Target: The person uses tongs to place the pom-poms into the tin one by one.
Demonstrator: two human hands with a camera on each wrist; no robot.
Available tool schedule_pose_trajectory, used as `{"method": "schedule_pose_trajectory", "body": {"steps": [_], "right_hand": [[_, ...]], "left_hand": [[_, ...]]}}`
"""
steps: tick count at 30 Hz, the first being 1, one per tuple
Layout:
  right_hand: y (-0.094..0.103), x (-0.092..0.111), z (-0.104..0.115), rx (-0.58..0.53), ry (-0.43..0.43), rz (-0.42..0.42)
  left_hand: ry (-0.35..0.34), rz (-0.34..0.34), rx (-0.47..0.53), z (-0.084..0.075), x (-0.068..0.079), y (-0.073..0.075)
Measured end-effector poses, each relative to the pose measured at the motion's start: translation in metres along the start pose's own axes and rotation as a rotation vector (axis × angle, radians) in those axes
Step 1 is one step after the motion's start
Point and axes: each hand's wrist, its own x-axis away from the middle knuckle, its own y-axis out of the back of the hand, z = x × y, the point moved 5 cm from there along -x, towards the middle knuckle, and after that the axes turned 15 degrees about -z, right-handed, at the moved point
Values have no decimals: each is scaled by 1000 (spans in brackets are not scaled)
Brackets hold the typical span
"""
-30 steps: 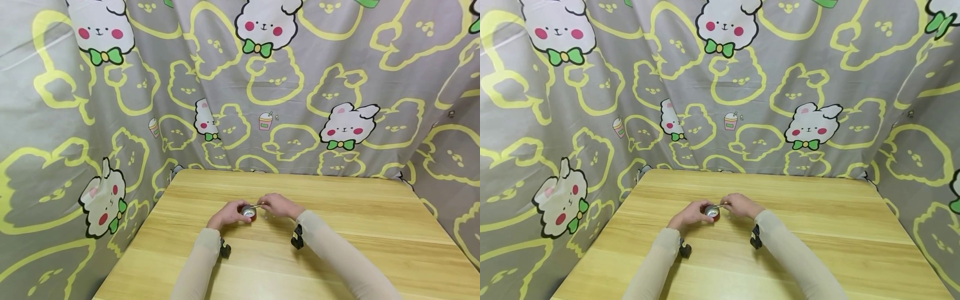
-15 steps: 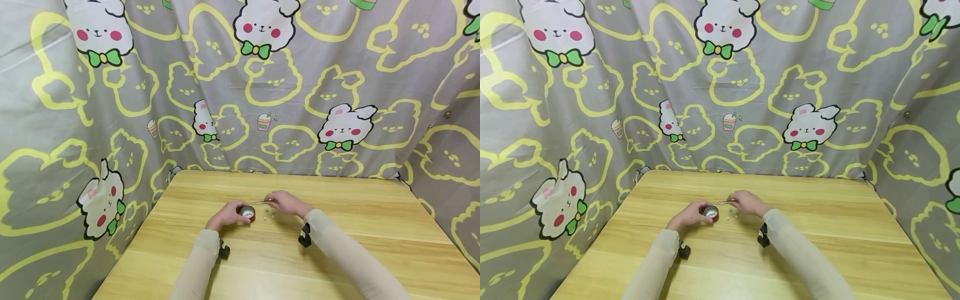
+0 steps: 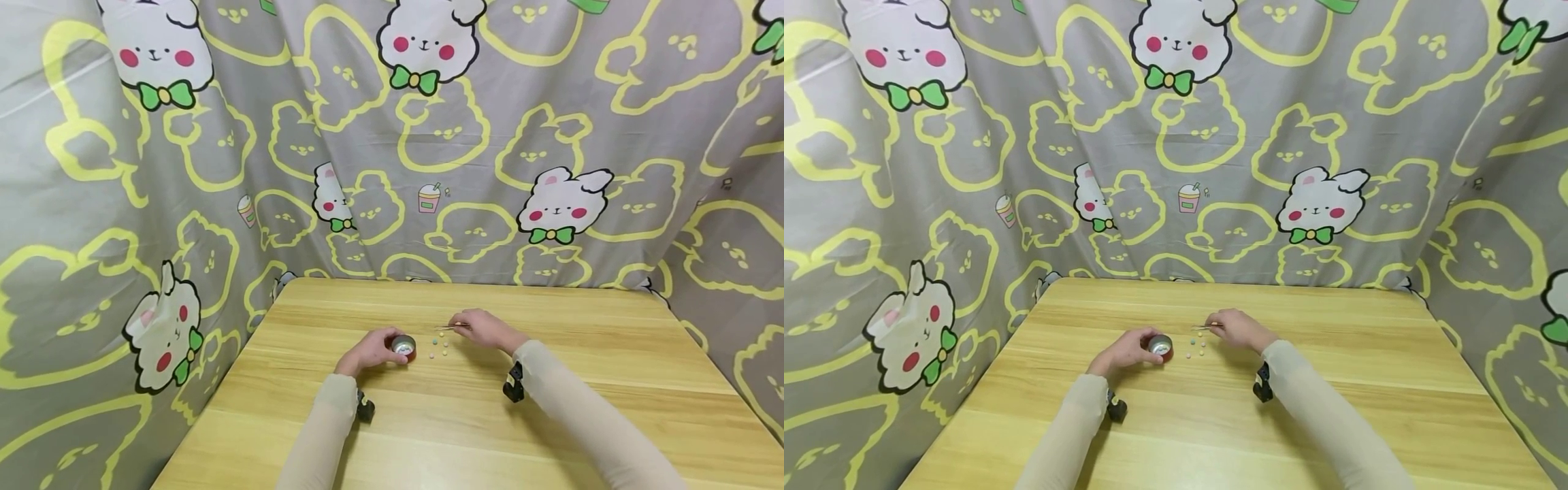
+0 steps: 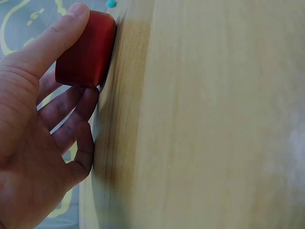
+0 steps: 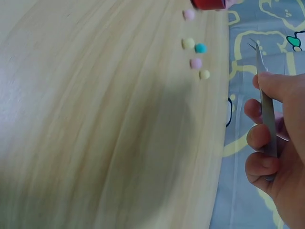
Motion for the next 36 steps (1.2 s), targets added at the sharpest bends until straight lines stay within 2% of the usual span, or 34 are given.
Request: {"method": "schedule_pose_trajectory", "body": {"steps": [10, 24, 36], "right_hand": [[-6, 9, -11, -19, -53, 48], [-12, 21, -12, -6, 1, 41], [-19, 24, -14, 14, -27, 75]], "left_hand": [[-3, -3, -2, 0, 0, 0], [2, -3, -6, 0, -1, 1], [14, -4, 1, 1, 1, 1]]}}
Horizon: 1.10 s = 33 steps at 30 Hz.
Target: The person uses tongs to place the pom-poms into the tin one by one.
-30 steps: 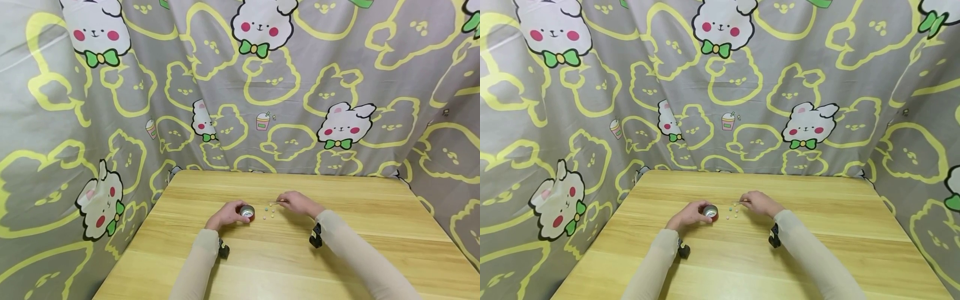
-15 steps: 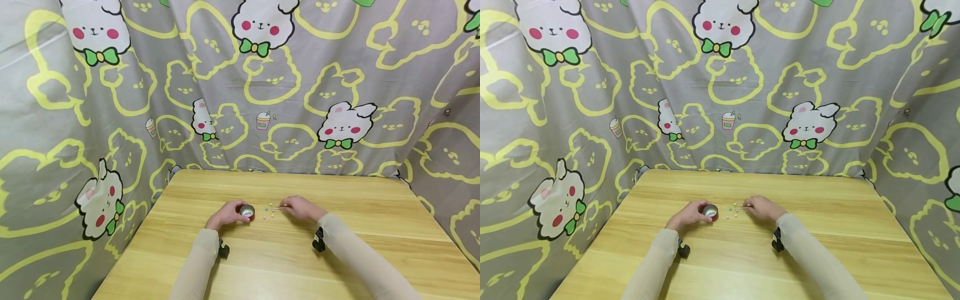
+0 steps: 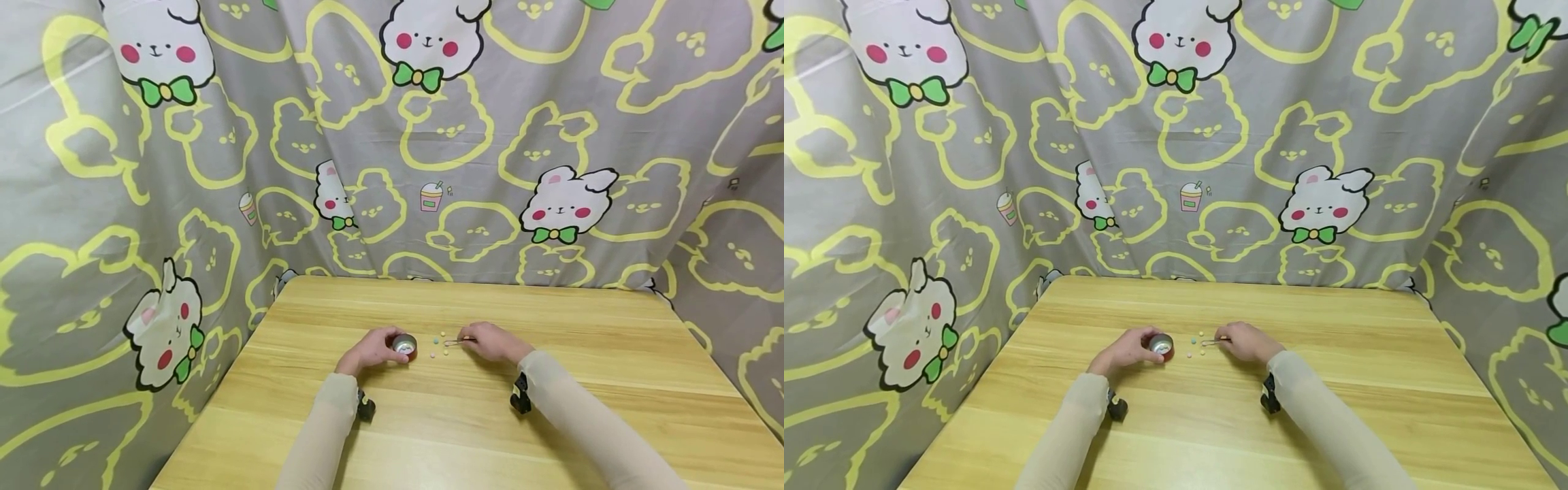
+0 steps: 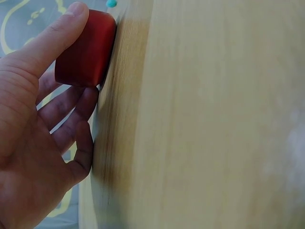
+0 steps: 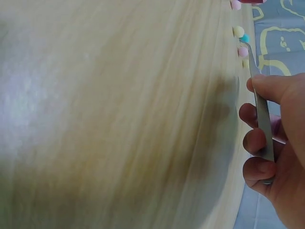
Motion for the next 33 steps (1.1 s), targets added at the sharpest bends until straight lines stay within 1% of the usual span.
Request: {"method": "schedule_pose_trajectory", "body": {"steps": [6, 13, 20, 24, 33], "right_hand": [[1, 0, -1, 9, -1, -8], [0, 0, -5, 8, 0, -10], [-2, 2, -8, 6, -13, -4], [-1, 2, -7, 4, -7, -6], [1, 3, -5, 3, 22, -23]], "left_hand": [[2, 4, -5, 2, -2, -1], [25, 8, -7, 4, -3, -3], [4, 8, -5, 3, -2, -2], [-3, 8, 6, 2, -1, -2], [-4, 12, -8, 3, -2, -1]]}}
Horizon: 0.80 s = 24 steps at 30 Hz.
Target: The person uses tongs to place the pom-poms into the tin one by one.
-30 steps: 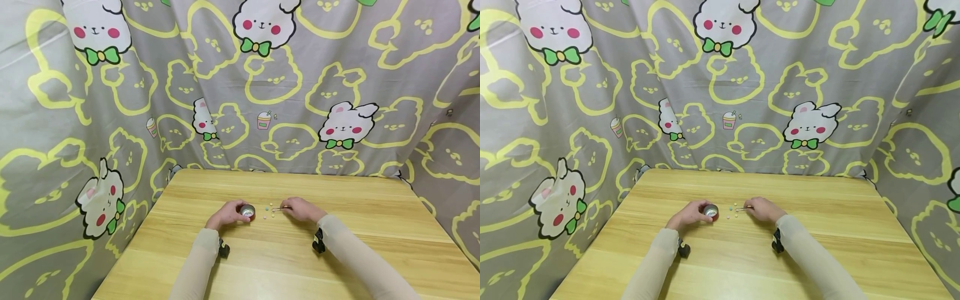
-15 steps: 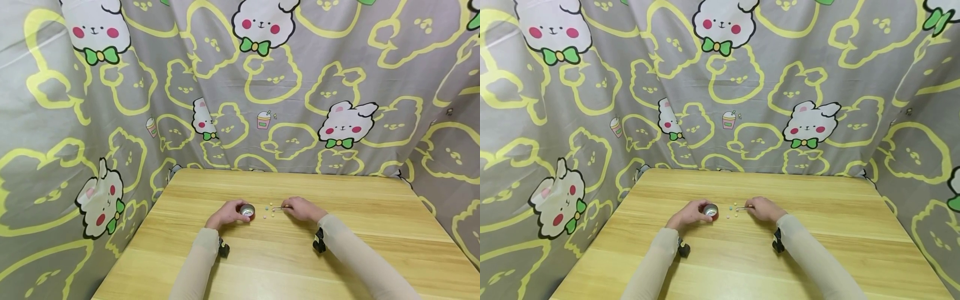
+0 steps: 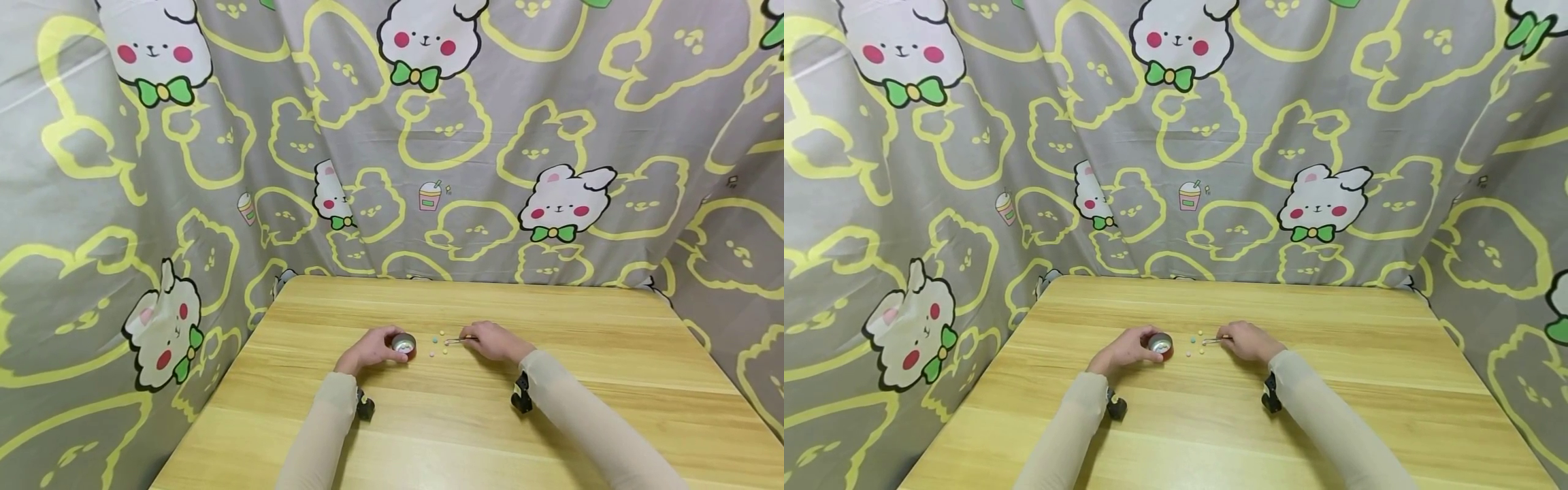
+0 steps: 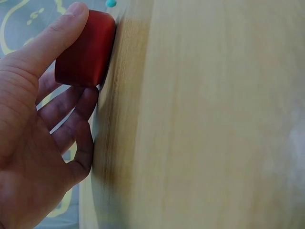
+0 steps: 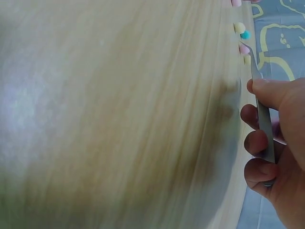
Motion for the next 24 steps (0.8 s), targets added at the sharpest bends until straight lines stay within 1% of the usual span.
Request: {"method": "schedule_pose_trajectory", "body": {"steps": [7, 10, 17, 24], "right_hand": [[-1, 2, -3, 9, -8, -6], [1, 4, -5, 4, -2, -22], [6, 9, -12, 0, -6, -54], [13, 9, -12, 7, 15, -67]], "left_hand": [[-5, 1, -3, -2, 0, 0], [-3, 1, 4, -3, 0, 1], [-5, 0, 10, -3, 0, 1], [-7, -1, 3, -1, 0, 0]]}}
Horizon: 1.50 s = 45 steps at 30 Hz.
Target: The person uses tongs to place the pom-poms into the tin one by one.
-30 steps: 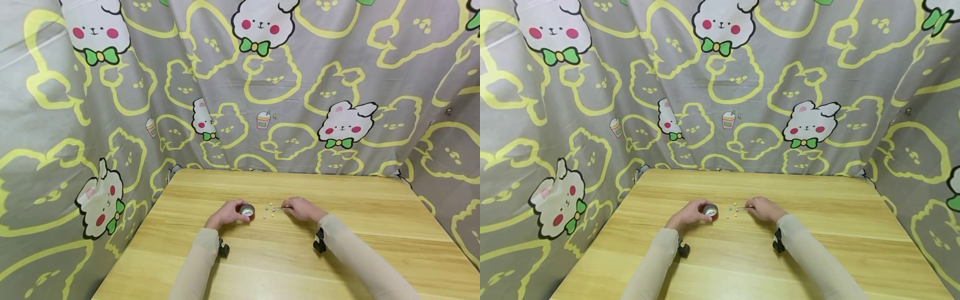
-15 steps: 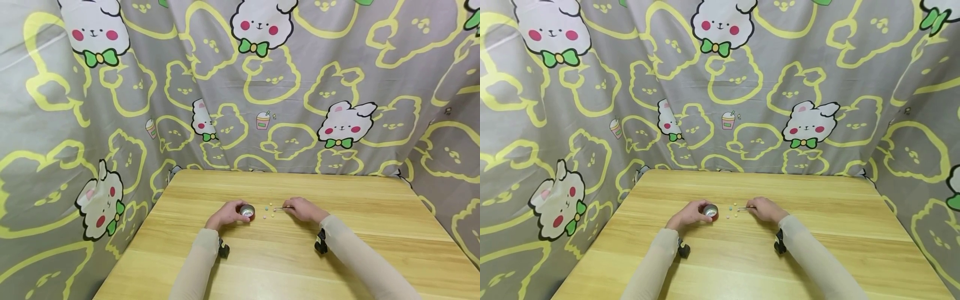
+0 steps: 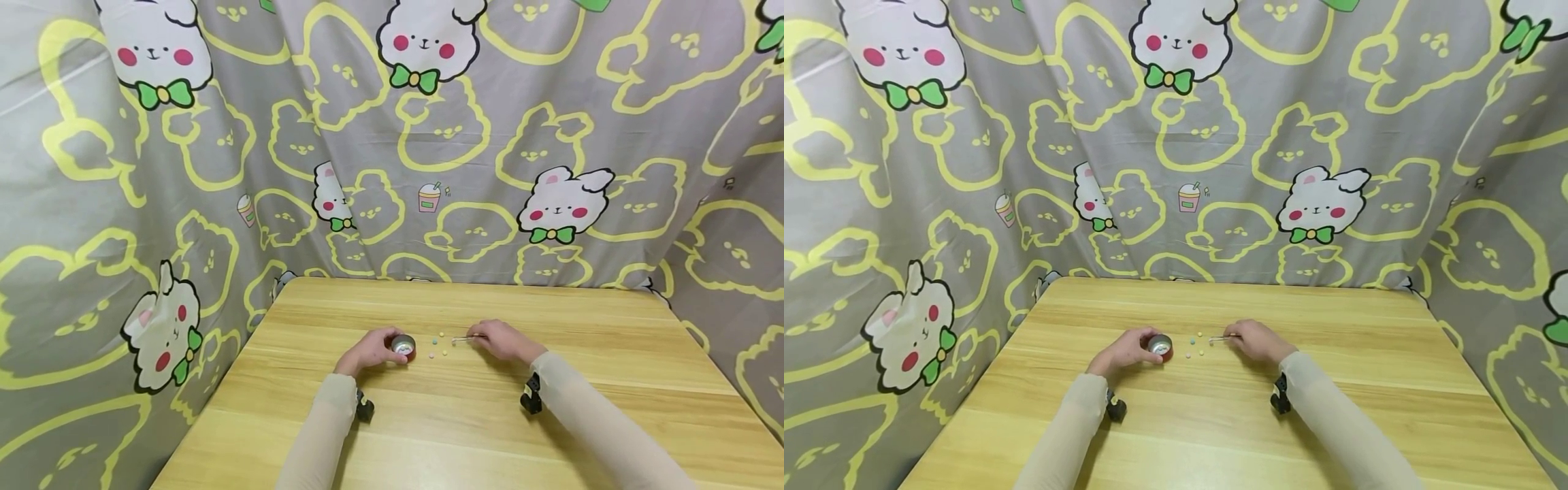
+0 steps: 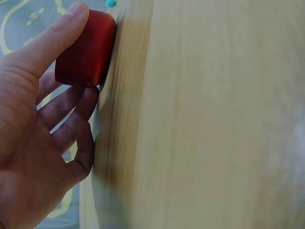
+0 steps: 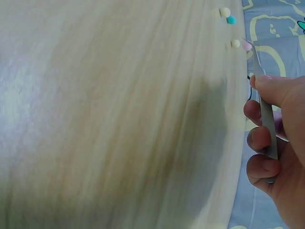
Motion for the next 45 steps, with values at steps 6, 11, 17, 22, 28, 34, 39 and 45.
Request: {"method": "schedule_pose_trajectory", "body": {"steps": [6, 11, 17, 22, 28, 34, 39, 45], "right_hand": [[6, -2, 6, 3, 20, -3], [10, -5, 12, -6, 27, 0], [12, -11, 20, -6, 40, 2], [11, -17, 26, -10, 64, 2], [6, -23, 37, -15, 71, 14], [3, -29, 49, -20, 91, 5], [-2, -36, 56, -18, 91, 18], [-6, -43, 66, -42, 92, 33]], "left_hand": [[-3, -2, 8, 0, 1, 0], [-3, -4, 3, 0, 1, 0], [2, -4, -3, -1, 2, 0], [-5, -6, 3, 0, 1, 0], [-5, -5, 10, 1, 1, -1], [3, 0, 3, 1, 2, -1], [11, -3, 5, 1, 1, 0], [5, -1, 9, 1, 0, 0]]}}
